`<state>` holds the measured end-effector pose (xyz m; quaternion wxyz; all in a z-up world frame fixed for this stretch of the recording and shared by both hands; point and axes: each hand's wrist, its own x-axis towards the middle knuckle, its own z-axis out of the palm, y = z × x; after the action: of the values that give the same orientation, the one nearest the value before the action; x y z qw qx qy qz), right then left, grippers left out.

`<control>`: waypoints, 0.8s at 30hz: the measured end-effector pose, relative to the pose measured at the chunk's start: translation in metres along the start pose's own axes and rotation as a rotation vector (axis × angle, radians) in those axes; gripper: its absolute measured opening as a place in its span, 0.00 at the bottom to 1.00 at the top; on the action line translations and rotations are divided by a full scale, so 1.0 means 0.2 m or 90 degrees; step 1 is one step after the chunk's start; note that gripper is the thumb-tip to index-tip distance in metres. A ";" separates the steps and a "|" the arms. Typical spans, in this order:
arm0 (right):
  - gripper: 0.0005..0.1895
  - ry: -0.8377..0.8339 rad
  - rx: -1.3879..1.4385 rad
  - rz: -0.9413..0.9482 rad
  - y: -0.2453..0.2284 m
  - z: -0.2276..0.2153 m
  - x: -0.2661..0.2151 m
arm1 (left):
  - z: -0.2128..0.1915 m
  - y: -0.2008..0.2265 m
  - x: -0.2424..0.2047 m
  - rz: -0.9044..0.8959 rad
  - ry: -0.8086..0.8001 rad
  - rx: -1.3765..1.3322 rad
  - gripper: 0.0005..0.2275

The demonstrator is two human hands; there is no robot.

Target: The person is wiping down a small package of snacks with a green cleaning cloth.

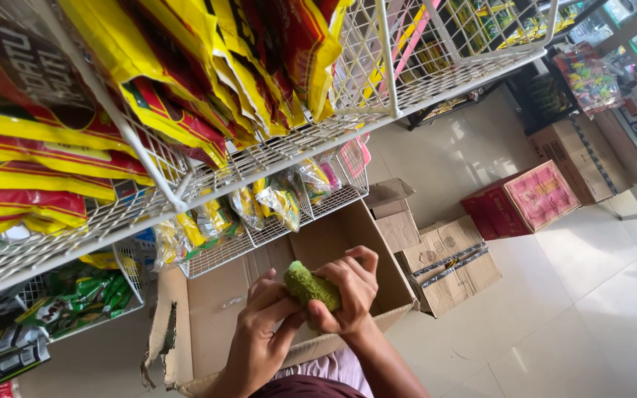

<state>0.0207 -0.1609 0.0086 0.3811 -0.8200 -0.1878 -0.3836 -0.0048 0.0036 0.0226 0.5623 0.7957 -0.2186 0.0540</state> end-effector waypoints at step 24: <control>0.15 -0.106 -0.080 -0.163 0.24 0.06 -0.08 | 0.05 -0.49 0.03 0.264 -0.404 0.134 0.16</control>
<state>0.0460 -0.1832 -0.0319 0.2603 -0.8404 -0.2973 -0.3710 0.0382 0.0202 -0.0638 0.3592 0.7651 -0.5309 -0.0605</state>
